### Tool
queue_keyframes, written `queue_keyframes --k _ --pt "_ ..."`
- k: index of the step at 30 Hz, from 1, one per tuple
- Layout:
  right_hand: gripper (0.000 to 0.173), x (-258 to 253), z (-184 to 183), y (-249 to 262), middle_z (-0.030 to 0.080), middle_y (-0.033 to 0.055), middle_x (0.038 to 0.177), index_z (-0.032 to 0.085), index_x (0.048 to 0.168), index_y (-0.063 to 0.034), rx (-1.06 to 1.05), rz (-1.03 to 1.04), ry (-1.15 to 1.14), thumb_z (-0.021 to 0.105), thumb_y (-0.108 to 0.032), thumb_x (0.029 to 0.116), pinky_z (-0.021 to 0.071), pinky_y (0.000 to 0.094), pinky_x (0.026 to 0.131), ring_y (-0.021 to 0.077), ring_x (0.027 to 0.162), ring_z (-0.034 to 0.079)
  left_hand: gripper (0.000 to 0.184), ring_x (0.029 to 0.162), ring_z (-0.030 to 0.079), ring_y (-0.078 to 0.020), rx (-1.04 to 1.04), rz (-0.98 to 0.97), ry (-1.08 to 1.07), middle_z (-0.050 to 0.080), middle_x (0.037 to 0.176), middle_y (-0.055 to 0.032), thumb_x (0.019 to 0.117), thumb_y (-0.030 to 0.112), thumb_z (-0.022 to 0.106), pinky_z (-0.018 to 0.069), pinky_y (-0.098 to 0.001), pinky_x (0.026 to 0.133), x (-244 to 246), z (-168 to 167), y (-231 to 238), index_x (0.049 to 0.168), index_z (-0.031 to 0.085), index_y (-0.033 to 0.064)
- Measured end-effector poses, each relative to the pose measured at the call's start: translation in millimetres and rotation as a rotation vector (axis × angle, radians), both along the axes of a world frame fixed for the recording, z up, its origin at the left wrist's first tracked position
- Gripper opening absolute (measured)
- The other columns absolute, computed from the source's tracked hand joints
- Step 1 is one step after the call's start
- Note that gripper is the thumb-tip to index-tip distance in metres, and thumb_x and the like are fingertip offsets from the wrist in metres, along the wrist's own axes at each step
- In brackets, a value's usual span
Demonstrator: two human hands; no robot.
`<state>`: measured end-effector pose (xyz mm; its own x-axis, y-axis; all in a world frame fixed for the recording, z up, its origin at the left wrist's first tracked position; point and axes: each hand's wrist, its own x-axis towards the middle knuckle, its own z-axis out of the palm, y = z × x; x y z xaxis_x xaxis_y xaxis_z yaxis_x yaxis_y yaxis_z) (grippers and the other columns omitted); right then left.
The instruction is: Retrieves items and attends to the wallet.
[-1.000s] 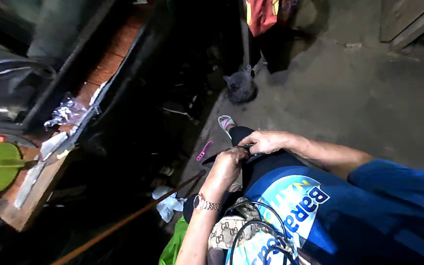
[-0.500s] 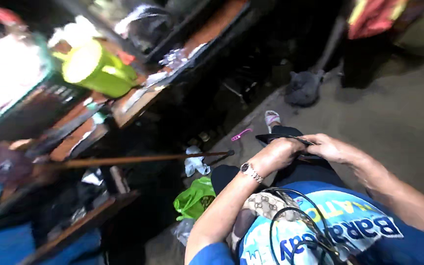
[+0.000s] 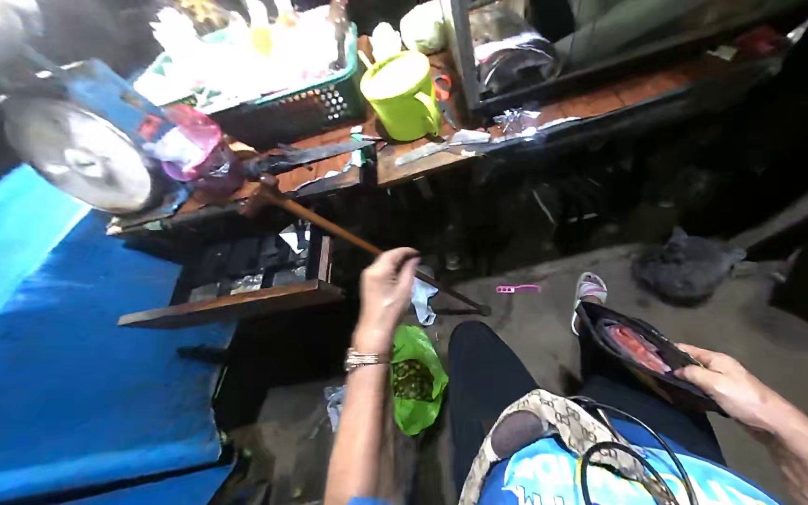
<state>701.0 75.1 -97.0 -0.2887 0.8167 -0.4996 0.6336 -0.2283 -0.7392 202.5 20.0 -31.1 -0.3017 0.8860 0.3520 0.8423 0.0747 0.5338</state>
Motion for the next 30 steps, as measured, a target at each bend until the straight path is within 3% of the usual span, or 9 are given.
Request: queue_keyframes --k 5,7,9,13,17,24,30 --pt "0.041 -5.7 -1.1 -0.6 0.072 0.0123 0.109 0.068 0.126 -0.0061 0.005 -0.006 0.000 0.054 -0.014 0.0884 0.0539 0.0457 0.087 0.0188 0.098 0.068 0.029 0.120 0.060 -0.0499 -0.275 0.555 0.130 0.064 0.127 -0.0291 0.1037 0.015 0.055 0.0435 -0.0712 0.101 -117.0 34.4 -38.6 0.124 0.066 -0.0015" --pt "0.043 -4.4 -4.7 -0.4 0.072 0.0134 0.108 0.068 0.126 -0.0057 0.012 0.004 -0.014 0.055 -0.015 0.0868 0.0540 0.0471 0.086 0.0205 0.097 0.068 0.030 0.120 0.058 -0.0552 -0.437 0.671 0.102 0.062 0.125 -0.0355 0.1010 0.012 0.057 0.0429 -0.0740 0.098 -140.8 38.2 -41.6 0.124 0.065 -0.0050" --pt "0.043 -5.8 -3.7 0.0 0.071 0.0164 0.109 0.067 0.127 -0.0041 0.014 0.015 -0.027 0.056 -0.014 0.0866 0.0535 0.0497 0.085 0.0237 0.097 0.068 0.032 0.122 0.058 -0.0539 -0.576 0.737 0.059 0.062 0.125 -0.0358 0.0984 0.014 0.062 0.0431 -0.0714 0.100 -153.8 40.7 -37.1 0.123 0.066 -0.0064" --pt "0.044 -12.0 8.1 -5.1 0.069 0.0226 0.115 0.063 0.133 0.0010 -0.010 0.035 -0.063 0.055 -0.007 0.0903 0.0513 0.0514 0.091 0.0270 0.102 0.067 0.038 0.120 0.060 -0.0506 -0.804 0.753 0.030 0.064 0.122 -0.0338 0.0950 0.024 0.070 0.0453 -0.0693 0.099 -171.6 36.8 -18.4 0.114 0.066 -0.0090" --pt "0.046 -16.7 14.0 -6.4 0.067 0.0242 0.121 0.059 0.138 0.0022 -0.033 0.049 -0.070 0.053 -0.006 0.0929 0.0505 0.0501 0.096 0.0279 0.109 0.066 0.044 0.124 0.059 -0.0473 -0.947 0.715 0.052 0.064 0.127 -0.0306 0.0993 0.034 0.063 0.0429 -0.0697 0.101 -181.5 33.4 -8.0 0.118 0.067 -0.0058" --pt "0.046 -21.8 16.2 -0.6 0.065 0.0249 0.125 0.058 0.138 0.0027 -0.040 0.094 -0.104 0.052 -0.009 0.0946 0.0489 0.0500 0.098 0.0273 0.111 0.064 0.028 0.118 0.063 -0.0451 -0.864 0.530 0.037 0.070 0.121 -0.0232 0.0977 0.026 0.065 0.0454 -0.0714 0.097 -201.5 21.7 -16.0 0.121 0.074 0.0128" --pt "0.044 -22.3 18.5 -3.7 0.064 0.0209 0.125 0.058 0.137 0.0025 -0.038 0.072 -0.072 0.052 -0.012 0.0949 0.0499 0.0443 0.096 0.0195 0.108 0.064 0.025 0.116 0.064 -0.0450 -0.965 0.495 0.123 0.070 0.118 -0.0250 0.0986 0.023 0.066 0.0472 -0.0688 0.096 -199.5 28.6 -6.2 0.114 0.074 0.0047"
